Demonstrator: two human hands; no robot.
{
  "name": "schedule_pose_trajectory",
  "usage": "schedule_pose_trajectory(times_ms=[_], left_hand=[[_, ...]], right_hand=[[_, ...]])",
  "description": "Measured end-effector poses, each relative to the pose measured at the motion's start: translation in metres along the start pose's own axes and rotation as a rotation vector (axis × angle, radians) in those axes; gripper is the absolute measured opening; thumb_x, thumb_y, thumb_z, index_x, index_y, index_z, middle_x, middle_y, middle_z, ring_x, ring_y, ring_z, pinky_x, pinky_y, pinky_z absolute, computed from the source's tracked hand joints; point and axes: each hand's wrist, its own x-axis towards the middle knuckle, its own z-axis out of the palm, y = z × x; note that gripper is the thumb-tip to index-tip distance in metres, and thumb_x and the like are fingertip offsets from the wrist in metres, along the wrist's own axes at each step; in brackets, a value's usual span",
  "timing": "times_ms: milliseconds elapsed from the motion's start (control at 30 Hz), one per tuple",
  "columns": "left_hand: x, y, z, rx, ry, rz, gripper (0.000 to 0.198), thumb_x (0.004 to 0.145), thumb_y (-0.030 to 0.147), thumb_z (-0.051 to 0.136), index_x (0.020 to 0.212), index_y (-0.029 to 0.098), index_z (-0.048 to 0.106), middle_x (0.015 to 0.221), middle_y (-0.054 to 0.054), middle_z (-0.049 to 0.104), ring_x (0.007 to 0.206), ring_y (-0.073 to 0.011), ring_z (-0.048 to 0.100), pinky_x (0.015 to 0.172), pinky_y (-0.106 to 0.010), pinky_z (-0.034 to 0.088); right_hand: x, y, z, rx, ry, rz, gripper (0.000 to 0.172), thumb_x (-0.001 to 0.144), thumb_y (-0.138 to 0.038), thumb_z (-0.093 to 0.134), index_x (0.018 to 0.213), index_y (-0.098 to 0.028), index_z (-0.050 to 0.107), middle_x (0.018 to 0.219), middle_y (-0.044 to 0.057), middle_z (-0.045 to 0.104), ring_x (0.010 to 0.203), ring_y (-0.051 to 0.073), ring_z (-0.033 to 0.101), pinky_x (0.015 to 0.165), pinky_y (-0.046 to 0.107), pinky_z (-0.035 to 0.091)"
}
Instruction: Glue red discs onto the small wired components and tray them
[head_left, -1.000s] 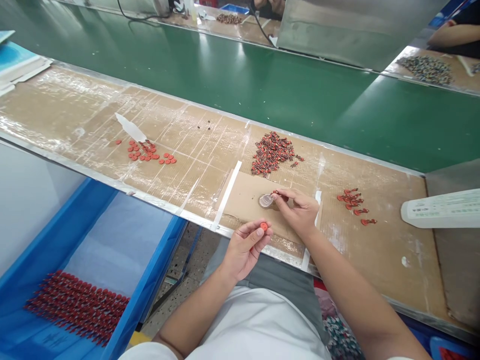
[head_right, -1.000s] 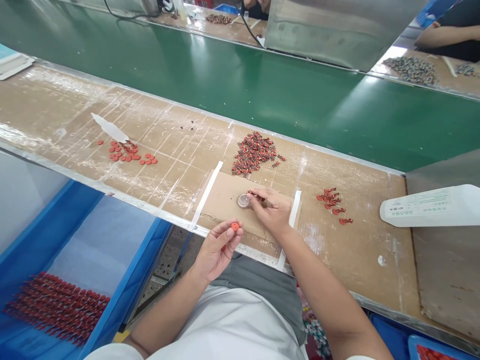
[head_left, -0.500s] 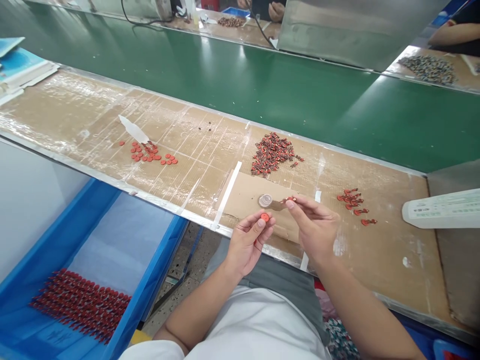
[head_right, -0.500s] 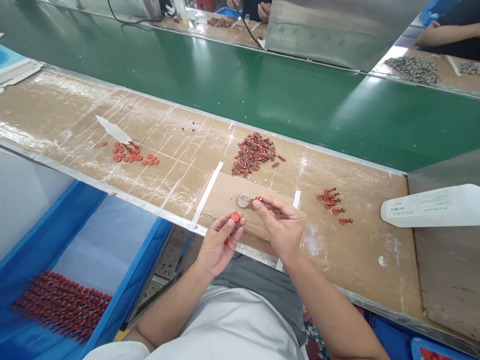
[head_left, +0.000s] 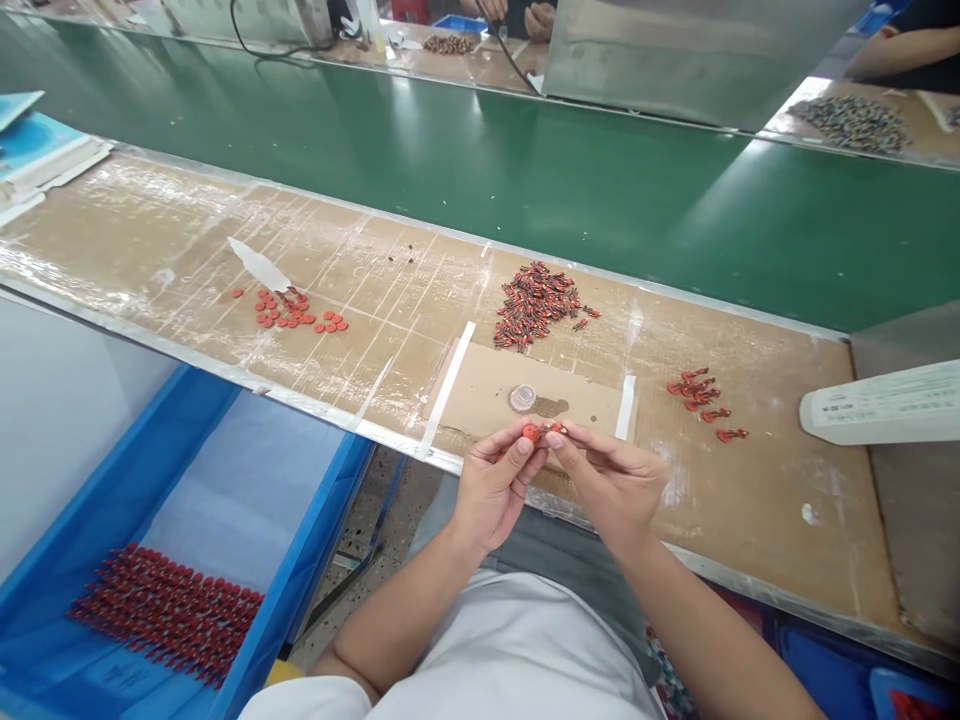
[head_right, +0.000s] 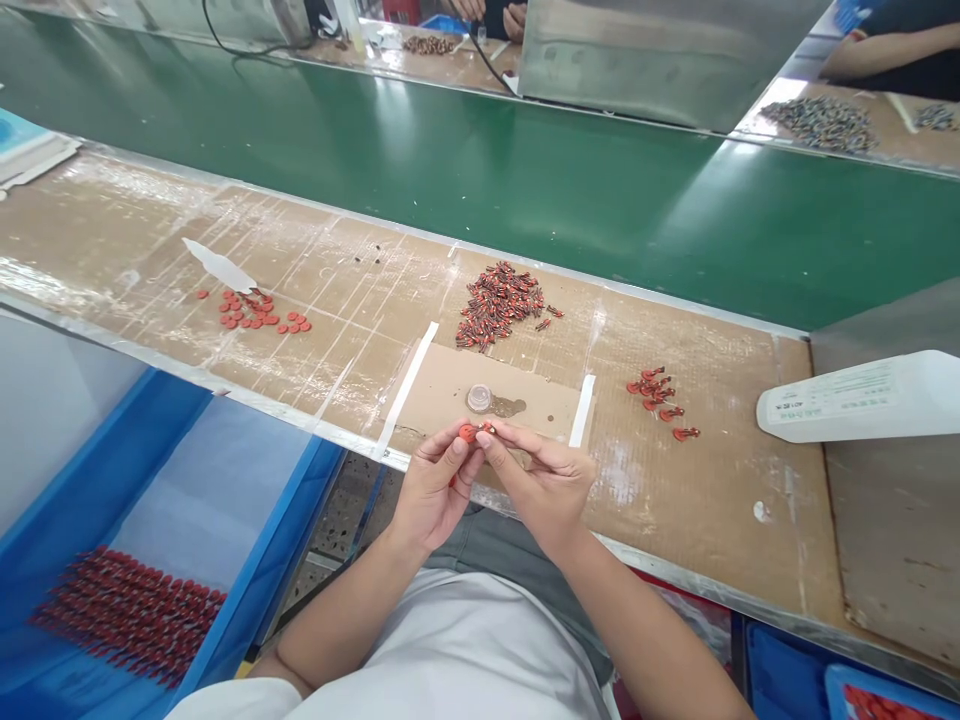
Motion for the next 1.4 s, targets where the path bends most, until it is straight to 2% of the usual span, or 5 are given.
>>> schedule_pose_trajectory(times_ms=[200,733,1033,1233,1400], left_hand=[[0.0006,-0.0007,-0.0005,0.0,-0.028,0.017,0.019,0.073,0.016,0.08,0.092,0.019,0.077,0.096,-0.005,0.078,0.091,-0.0133,0.073,0.083,-0.018,0.057],[0.0021,-0.0017,-0.0039,0.026,-0.005,0.054,0.018,0.071,0.017,0.081,0.089,0.02,0.078,0.094,-0.004,0.078,0.089,-0.0124,0.073,0.082,-0.018,0.058],[0.0021,-0.0034,-0.0053,0.116,-0.04,0.132,0.019,0.069,0.018,0.083,0.087,0.024,0.079,0.093,-0.004,0.078,0.09,-0.017,0.073,0.083,-0.025,0.06],[0.0004,-0.0023,-0.0054,0.216,-0.072,0.201,0.02,0.068,0.017,0.082,0.087,0.024,0.079,0.094,-0.003,0.077,0.092,-0.0174,0.072,0.083,-0.026,0.06],[-0.0001,-0.0021,-0.0028,0.261,-0.057,0.189,0.02,0.066,0.021,0.084,0.085,0.023,0.079,0.093,-0.004,0.077,0.09,-0.0183,0.072,0.082,-0.029,0.06]], right_hand=[[-0.0012,0.0035,-0.0001,-0.032,0.005,-0.038,0.025,0.072,-0.017,0.081,0.094,-0.027,0.077,0.096,0.001,0.077,0.085,0.021,0.074,0.084,0.036,0.063],[-0.0034,0.0095,0.0022,-0.076,-0.027,-0.095,0.028,0.073,-0.014,0.079,0.096,-0.03,0.077,0.096,0.001,0.077,0.086,0.02,0.074,0.083,0.036,0.064],[-0.0064,0.0103,0.001,-0.072,-0.007,-0.115,0.029,0.073,-0.013,0.079,0.096,-0.031,0.076,0.096,0.001,0.077,0.083,0.02,0.074,0.08,0.036,0.064],[-0.0054,0.007,-0.0008,-0.076,-0.017,-0.136,0.023,0.073,-0.017,0.079,0.093,-0.03,0.077,0.092,0.001,0.077,0.08,0.019,0.073,0.076,0.033,0.062],[-0.0026,0.0025,-0.0038,-0.123,-0.005,-0.138,0.018,0.073,-0.021,0.079,0.09,-0.027,0.076,0.083,0.002,0.075,0.072,0.018,0.07,0.066,0.032,0.059]])
